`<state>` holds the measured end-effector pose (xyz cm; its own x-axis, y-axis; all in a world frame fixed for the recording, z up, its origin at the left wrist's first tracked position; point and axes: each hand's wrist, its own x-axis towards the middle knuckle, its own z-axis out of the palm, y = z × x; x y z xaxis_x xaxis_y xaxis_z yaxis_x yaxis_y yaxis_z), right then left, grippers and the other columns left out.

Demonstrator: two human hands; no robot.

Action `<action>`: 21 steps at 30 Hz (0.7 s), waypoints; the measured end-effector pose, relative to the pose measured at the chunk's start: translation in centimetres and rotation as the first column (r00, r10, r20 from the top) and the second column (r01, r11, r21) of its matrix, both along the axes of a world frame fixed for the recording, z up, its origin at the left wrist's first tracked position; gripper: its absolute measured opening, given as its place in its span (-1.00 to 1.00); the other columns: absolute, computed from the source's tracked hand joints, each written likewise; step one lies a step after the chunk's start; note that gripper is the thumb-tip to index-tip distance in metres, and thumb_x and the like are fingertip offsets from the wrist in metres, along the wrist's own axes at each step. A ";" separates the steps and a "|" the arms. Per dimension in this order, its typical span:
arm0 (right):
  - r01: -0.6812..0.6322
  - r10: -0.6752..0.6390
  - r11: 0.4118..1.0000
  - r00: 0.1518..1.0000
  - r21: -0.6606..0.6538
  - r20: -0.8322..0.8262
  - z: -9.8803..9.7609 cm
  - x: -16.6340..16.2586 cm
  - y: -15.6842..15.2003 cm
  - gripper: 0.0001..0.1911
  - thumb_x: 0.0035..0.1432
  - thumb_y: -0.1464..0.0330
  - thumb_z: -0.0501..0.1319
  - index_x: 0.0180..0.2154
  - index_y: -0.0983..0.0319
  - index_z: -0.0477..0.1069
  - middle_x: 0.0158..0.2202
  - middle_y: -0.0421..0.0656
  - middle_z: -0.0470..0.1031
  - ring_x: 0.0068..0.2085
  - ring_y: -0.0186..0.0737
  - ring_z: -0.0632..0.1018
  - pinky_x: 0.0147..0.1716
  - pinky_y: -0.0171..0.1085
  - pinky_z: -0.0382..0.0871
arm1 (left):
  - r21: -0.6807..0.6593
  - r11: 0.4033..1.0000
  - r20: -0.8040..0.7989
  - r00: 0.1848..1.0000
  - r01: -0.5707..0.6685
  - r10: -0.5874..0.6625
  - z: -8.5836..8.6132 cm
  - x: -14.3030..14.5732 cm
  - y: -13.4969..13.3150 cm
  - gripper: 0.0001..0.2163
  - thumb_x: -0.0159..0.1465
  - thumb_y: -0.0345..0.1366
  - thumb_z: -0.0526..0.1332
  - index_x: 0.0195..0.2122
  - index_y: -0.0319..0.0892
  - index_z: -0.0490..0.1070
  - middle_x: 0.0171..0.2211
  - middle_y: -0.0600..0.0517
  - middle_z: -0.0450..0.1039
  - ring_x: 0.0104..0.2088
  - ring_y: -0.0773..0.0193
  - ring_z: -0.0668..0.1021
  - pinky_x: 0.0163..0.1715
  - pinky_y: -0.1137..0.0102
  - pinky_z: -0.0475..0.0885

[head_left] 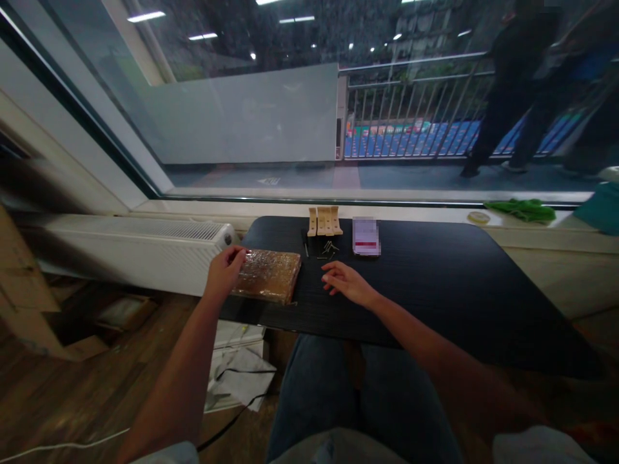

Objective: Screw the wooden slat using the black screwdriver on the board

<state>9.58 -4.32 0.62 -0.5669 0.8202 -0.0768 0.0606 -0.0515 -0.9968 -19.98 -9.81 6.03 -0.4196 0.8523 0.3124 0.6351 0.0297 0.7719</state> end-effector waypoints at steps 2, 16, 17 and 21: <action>-0.013 0.013 1.000 1.000 -0.006 -0.001 -0.1 -0.5 0.0 -0.74 0.08 0.36 0.27 -0.17 0.22 0.31 -0.36 -0.24 0.39 -0.39 -0.41 0.53 -0.50 -0.43 0.45 | -0.027 0.999 -0.053 0.998 -0.025 0.024 -0.1 -0.6 -0.2 -0.77 0.11 -0.18 0.09 -0.40 -0.21 0.45 -0.52 0.06 0.44 -0.47 0.29 0.45 -0.39 0.44 0.34; -0.075 0.076 0.997 0.997 -0.017 0.033 0.2 -3.5 -0.2 -0.79 0.08 0.43 0.24 -0.20 0.24 0.30 -0.41 -0.28 0.37 -0.46 -0.43 0.50 -0.52 -0.41 0.43 | -0.074 0.994 -0.152 0.986 -0.076 0.064 -1.4 -3.6 -1.4 -0.74 0.10 -0.16 0.08 -0.37 -0.20 0.46 -0.39 0.00 0.54 -0.35 0.20 0.53 -0.26 0.39 0.41; -0.077 0.077 0.997 0.996 -0.016 0.036 0.2 -3.7 -0.2 -0.80 0.09 0.44 0.23 -0.21 0.24 0.30 -0.42 -0.28 0.37 -0.46 -0.43 0.50 -0.52 -0.42 0.42 | -0.076 0.994 -0.153 0.986 -0.076 0.064 -1.5 -3.8 -1.4 -0.73 0.10 -0.15 0.08 -0.36 -0.20 0.46 -0.37 -0.01 0.55 -0.34 0.19 0.54 -0.25 0.38 0.42; -0.077 0.077 0.997 0.996 -0.015 0.048 0.1 -4.4 -0.2 -0.81 0.10 0.45 0.23 -0.21 0.25 0.31 -0.41 -0.27 0.39 -0.47 -0.43 0.51 -0.51 -0.41 0.43 | -0.113 0.989 -0.153 0.985 -0.094 0.076 -2.1 -4.6 -1.5 -0.73 0.09 -0.14 0.10 -0.33 -0.20 0.47 -0.29 -0.05 0.57 -0.28 0.16 0.56 -0.21 0.36 0.44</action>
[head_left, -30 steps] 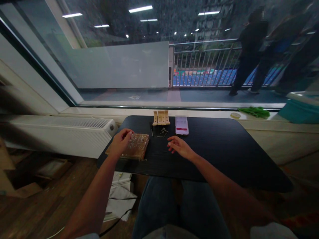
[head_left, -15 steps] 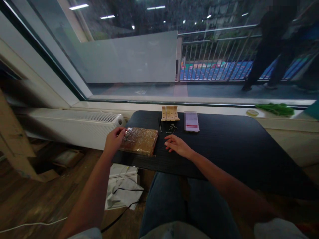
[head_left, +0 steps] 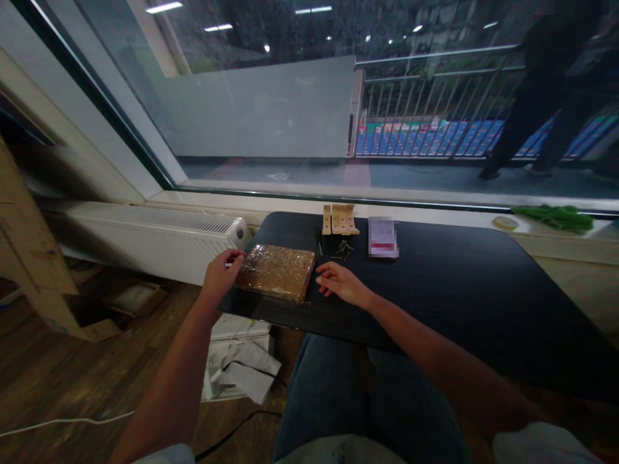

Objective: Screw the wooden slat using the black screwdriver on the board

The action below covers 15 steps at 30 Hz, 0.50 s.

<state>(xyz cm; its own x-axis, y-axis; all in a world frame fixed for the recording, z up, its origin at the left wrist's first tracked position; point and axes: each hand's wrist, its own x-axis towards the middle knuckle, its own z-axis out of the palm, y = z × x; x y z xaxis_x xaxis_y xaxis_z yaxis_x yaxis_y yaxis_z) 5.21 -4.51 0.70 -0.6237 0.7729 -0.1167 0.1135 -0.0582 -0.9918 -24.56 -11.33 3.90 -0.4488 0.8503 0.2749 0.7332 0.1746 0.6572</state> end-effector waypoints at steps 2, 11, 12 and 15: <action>0.013 -0.013 1.000 1.000 -0.002 0.005 -0.2 -0.3 0.0 -0.79 0.09 0.44 0.24 -0.19 0.24 0.31 -0.40 -0.27 0.39 -0.48 -0.43 0.51 -0.50 -0.39 0.45 | -0.021 1.000 0.010 1.000 -0.006 0.006 -0.4 -0.4 0.0 -0.71 0.10 -0.14 0.10 -0.30 -0.20 0.48 -0.25 -0.06 0.58 -0.24 0.14 0.57 -0.18 0.34 0.45; 0.108 -0.107 0.994 0.994 -0.003 0.030 -1.1 -1.6 -0.4 -0.39 0.05 0.41 0.29 0.14 0.25 0.21 0.03 0.01 0.38 -0.41 -0.44 0.53 -0.41 -0.32 0.54 | -0.115 0.993 0.050 0.999 0.010 -0.004 -2.6 -2.2 0.3 -0.60 0.13 -0.16 0.10 -0.10 -0.27 0.48 -0.14 -0.13 0.58 -0.14 0.11 0.60 -0.05 0.28 0.47; 0.105 -0.105 0.994 0.994 -0.002 0.032 -1.1 -1.7 -0.4 -0.38 0.04 0.42 0.30 0.15 0.25 0.21 0.07 0.03 0.36 -0.41 -0.45 0.53 -0.41 -0.33 0.54 | -0.127 0.992 0.050 0.999 0.014 -0.007 -2.7 -2.2 0.3 -0.60 0.13 -0.16 0.10 -0.09 -0.27 0.49 -0.13 -0.13 0.58 -0.13 0.10 0.60 -0.04 0.28 0.46; 0.087 -0.087 0.996 0.996 0.006 0.036 -0.9 -2.1 -0.7 -0.39 0.03 0.46 0.30 0.14 0.26 0.25 0.14 0.04 0.32 -0.42 -0.48 0.52 -0.41 -0.35 0.54 | -0.165 0.986 0.035 0.999 0.015 -0.009 -2.9 -2.2 0.3 -0.61 0.12 -0.16 0.12 -0.12 -0.25 0.52 -0.12 -0.13 0.59 -0.10 0.06 0.60 -0.01 0.26 0.45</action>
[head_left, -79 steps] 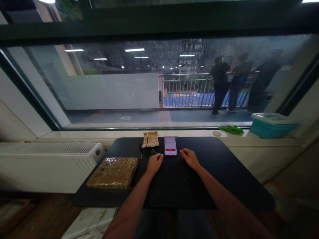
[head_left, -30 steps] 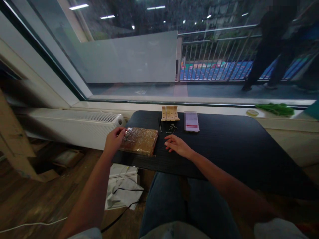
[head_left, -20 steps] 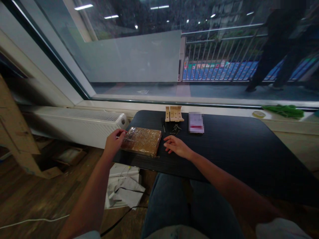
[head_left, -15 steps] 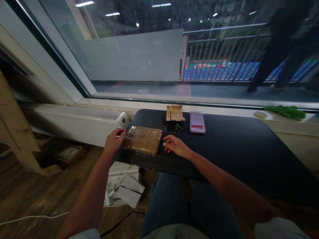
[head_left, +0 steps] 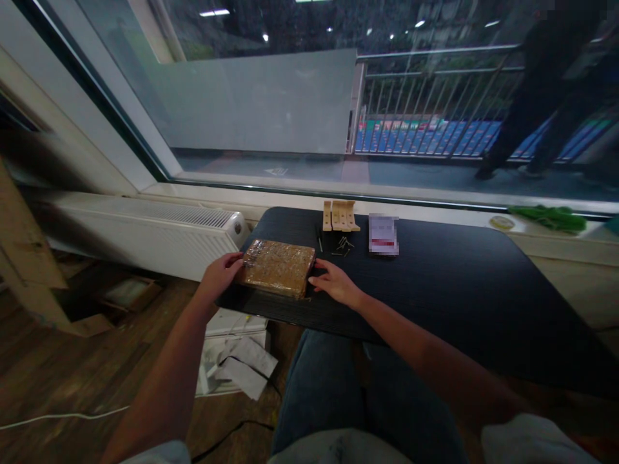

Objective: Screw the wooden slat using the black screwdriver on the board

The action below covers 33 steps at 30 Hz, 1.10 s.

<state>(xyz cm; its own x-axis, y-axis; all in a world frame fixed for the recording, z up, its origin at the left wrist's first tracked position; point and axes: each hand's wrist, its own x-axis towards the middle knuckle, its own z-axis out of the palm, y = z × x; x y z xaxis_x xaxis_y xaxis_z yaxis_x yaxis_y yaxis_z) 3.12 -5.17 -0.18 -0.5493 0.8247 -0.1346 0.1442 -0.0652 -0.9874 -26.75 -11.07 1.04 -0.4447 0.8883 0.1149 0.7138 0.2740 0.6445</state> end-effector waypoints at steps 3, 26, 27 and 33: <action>-0.032 0.032 0.999 0.999 0.007 0.006 0.3 -0.3 -0.2 -0.39 0.03 0.48 0.30 0.15 0.27 0.26 0.05 0.00 0.43 -0.43 -0.46 0.53 -0.39 -0.35 0.53 | -0.033 0.999 -0.030 1.000 -0.009 0.008 0.1 0.1 0.0 -0.63 0.12 -0.15 0.14 -0.15 -0.22 0.55 -0.13 -0.12 0.60 -0.07 0.00 0.59 0.03 0.22 0.42; -0.004 -0.002 0.996 0.998 0.091 0.066 0.8 0.4 -0.8 -0.12 -0.03 0.39 0.34 0.30 0.21 0.06 0.26 0.05 0.17 -0.18 -0.30 0.52 -0.12 -0.20 0.54 | 0.070 0.995 -0.081 0.994 -0.063 0.069 0.9 1.8 0.0 -0.68 0.12 -0.19 0.15 -0.19 -0.19 0.57 -0.24 -0.09 0.62 -0.17 0.02 0.61 -0.09 0.26 0.47; -0.004 -0.001 0.997 0.998 0.083 0.069 0.9 0.6 -0.8 -0.11 -0.03 0.39 0.34 0.31 0.24 0.03 0.24 0.08 0.19 -0.20 -0.29 0.52 -0.18 -0.22 0.55 | 0.051 0.996 -0.078 0.994 -0.072 0.076 1.2 2.0 -0.1 -0.66 0.12 -0.19 0.14 -0.17 -0.21 0.57 -0.24 -0.09 0.62 -0.17 0.01 0.61 -0.09 0.24 0.47; -0.002 0.000 0.999 0.998 0.044 0.058 1.4 2.1 -0.9 -0.08 0.00 0.39 0.30 0.33 0.30 -0.06 0.08 0.09 0.36 -0.37 -0.39 0.50 -0.45 -0.35 0.53 | 0.023 0.998 -0.063 0.996 -0.066 0.068 2.6 3.9 -0.4 -0.62 0.14 -0.20 0.12 -0.12 -0.24 0.56 -0.16 -0.11 0.61 -0.13 0.00 0.60 -0.05 0.23 0.46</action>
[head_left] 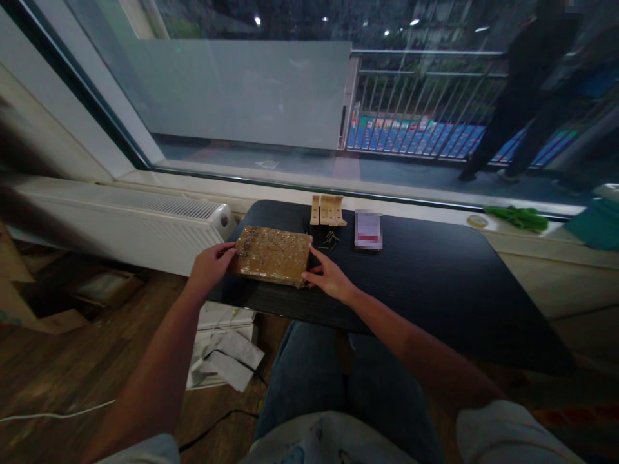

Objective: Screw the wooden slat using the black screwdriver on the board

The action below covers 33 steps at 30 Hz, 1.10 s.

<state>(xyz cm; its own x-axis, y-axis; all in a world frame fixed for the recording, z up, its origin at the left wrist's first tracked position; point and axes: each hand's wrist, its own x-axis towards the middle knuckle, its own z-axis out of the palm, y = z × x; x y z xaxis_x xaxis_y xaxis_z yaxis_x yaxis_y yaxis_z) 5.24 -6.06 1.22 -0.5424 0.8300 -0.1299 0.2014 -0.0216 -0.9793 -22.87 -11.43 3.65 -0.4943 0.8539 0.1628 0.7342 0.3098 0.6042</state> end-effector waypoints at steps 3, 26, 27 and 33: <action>0.017 -0.017 1.000 1.000 0.008 -0.020 0.2 1.0 0.0 -0.09 -0.02 0.38 0.31 0.32 0.21 -0.01 0.10 0.02 0.35 -0.37 -0.41 0.50 -0.47 -0.37 0.52 | 0.026 0.999 0.000 0.999 0.045 -0.045 0.3 0.8 0.0 -0.63 0.15 -0.19 0.12 -0.11 -0.22 0.56 -0.16 -0.10 0.61 -0.13 0.01 0.60 -0.06 0.24 0.46; 0.294 -0.301 0.934 0.954 0.203 0.002 1.1 11.3 0.6 -0.30 0.07 0.21 0.23 0.22 0.28 0.18 0.08 -0.01 0.41 -0.33 -0.31 0.45 -0.23 -0.22 0.44 | 0.261 0.942 0.131 0.959 0.210 -0.250 0.1 12.4 0.9 -0.63 0.20 -0.15 0.10 -0.10 -0.26 0.51 -0.11 -0.15 0.54 -0.05 0.08 0.53 0.02 0.23 0.42; 0.300 -0.308 0.931 0.951 0.209 0.007 1.2 11.7 0.6 -0.30 0.07 0.21 0.23 0.22 0.28 0.18 0.07 -0.01 0.41 -0.33 -0.30 0.45 -0.23 -0.21 0.44 | 0.274 0.937 0.136 0.956 0.215 -0.259 -0.1 12.8 0.9 -0.63 0.20 -0.14 0.10 -0.10 -0.24 0.50 -0.11 -0.13 0.53 -0.05 0.08 0.53 0.01 0.23 0.43; 0.339 -0.356 0.913 0.934 0.228 0.037 1.1 14.2 0.3 -0.37 0.10 0.21 0.19 0.19 0.24 0.22 0.07 -0.01 0.42 -0.31 -0.26 0.45 -0.26 -0.19 0.44 | 0.315 0.909 0.152 0.931 0.272 -0.331 -1.3 15.0 1.1 -0.63 0.22 -0.10 0.10 -0.08 -0.20 0.49 -0.12 -0.13 0.51 -0.06 0.10 0.53 0.00 0.23 0.45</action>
